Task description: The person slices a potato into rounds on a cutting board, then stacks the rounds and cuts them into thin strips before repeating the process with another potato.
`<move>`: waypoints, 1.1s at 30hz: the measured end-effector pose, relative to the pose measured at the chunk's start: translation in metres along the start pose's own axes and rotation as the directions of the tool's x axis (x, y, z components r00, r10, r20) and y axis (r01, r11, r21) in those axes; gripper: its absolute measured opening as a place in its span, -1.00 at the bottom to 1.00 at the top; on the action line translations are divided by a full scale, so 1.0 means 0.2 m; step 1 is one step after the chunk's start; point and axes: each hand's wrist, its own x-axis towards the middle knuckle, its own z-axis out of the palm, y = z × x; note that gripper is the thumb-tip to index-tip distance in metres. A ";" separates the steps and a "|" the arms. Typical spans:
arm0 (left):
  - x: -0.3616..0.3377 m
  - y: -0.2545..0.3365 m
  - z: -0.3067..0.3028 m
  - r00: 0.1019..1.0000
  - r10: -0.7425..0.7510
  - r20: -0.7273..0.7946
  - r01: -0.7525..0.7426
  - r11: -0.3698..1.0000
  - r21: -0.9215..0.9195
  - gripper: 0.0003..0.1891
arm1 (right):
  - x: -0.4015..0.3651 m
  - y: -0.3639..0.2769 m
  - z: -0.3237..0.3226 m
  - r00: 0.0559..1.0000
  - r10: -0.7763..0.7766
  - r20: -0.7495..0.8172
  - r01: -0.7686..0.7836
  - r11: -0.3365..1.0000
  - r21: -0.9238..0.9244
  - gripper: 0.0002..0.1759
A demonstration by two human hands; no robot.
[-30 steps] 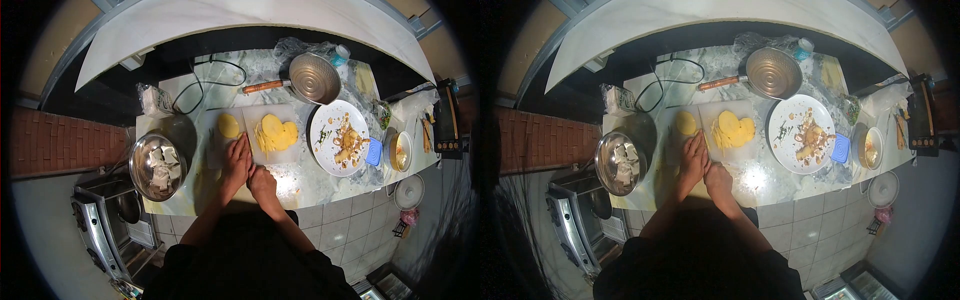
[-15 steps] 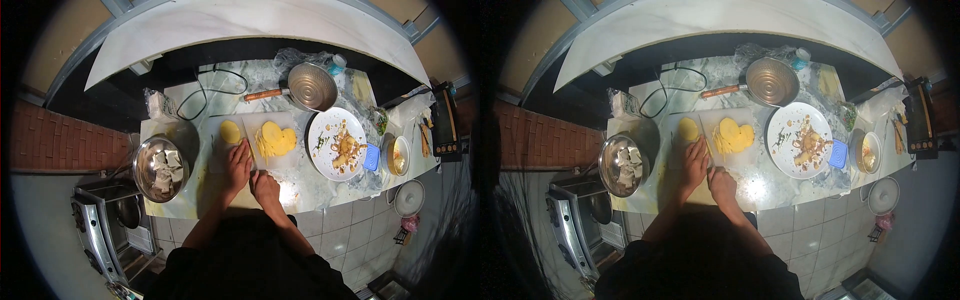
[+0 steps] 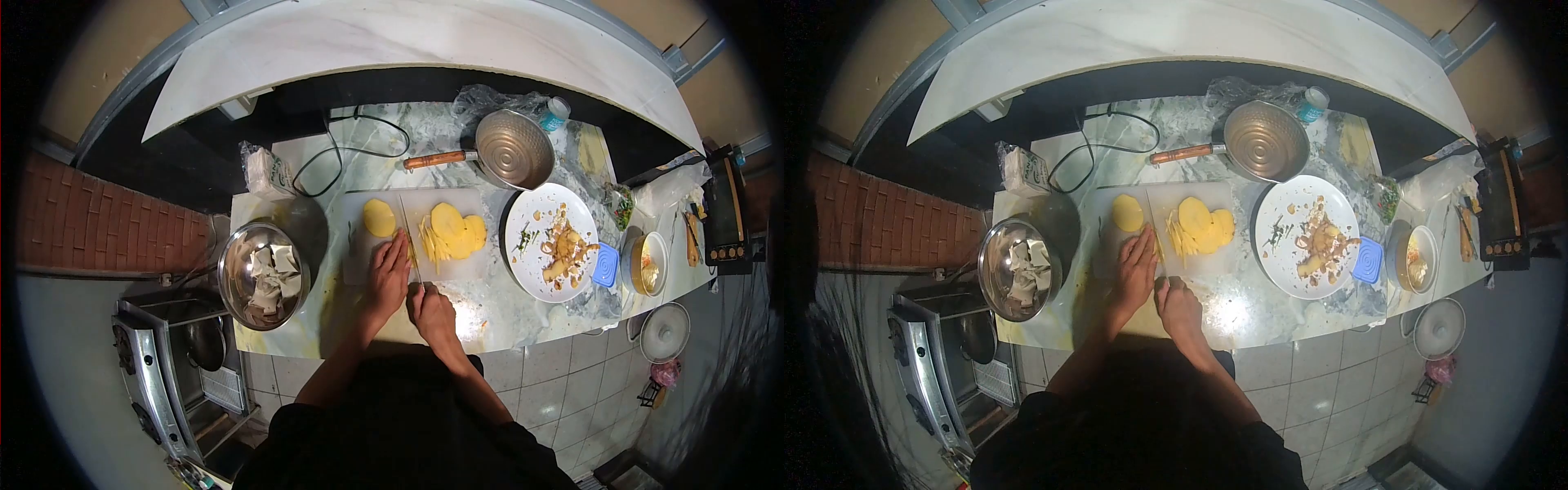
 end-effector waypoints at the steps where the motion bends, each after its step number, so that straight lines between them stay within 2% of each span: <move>1: 0.00 0.00 0.00 1.000 -0.001 0.004 0.001 1.000 0.002 -0.49 | 0.00 0.00 0.00 1.000 0.007 0.005 -0.007 1.000 0.007 -0.68; 6: 0.00 0.01 0.00 1.000 -0.001 0.012 0.001 1.000 0.025 -0.49 | 0.00 0.02 0.05 1.000 0.017 -0.003 -0.016 1.000 0.007 -0.67; 8: 0.00 0.01 0.00 1.000 -0.002 0.021 0.002 1.000 0.029 -0.49 | 0.00 0.03 0.07 0.995 -0.067 -0.072 0.068 0.998 0.017 -0.66; 14: 0.00 0.02 -0.02 0.997 -0.028 0.074 0.024 0.998 0.054 -0.50 | 0.00 0.02 0.11 0.998 0.005 -0.066 -0.008 0.999 -0.047 -0.63; 18: 0.01 0.03 -0.03 0.988 -0.063 0.140 0.059 0.998 0.035 -0.48 | 0.02 -0.01 0.13 0.995 -0.004 -0.100 -0.001 0.999 -0.052 -0.60; 21: 0.00 0.03 -0.04 0.981 -0.072 0.178 0.070 0.997 0.020 -0.48 | 0.04 -0.02 0.13 0.996 0.017 -0.090 -0.028 0.991 -0.127 -0.60; 24: 0.02 0.03 -0.05 0.984 -0.065 0.169 0.062 0.998 0.023 -0.48 | 0.05 -0.01 0.13 0.994 -0.035 -0.099 0.021 0.990 -0.137 -0.59; 26: 0.01 0.02 -0.04 0.984 -0.067 0.164 0.063 0.998 0.027 -0.49 | 0.05 0.00 0.14 0.996 0.021 -0.087 -0.036 0.985 -0.169 -0.59; 29: 0.00 0.00 -0.02 0.992 -0.033 0.120 0.025 0.997 0.067 -0.52 | 0.02 0.00 0.10 0.997 0.026 -0.079 -0.040 0.983 -0.177 -0.60; 33: 0.01 0.01 -0.02 0.996 -0.041 0.080 0.039 0.999 0.016 -0.54 | 0.03 0.03 0.06 0.997 0.053 -0.059 -0.064 0.979 -0.192 -0.60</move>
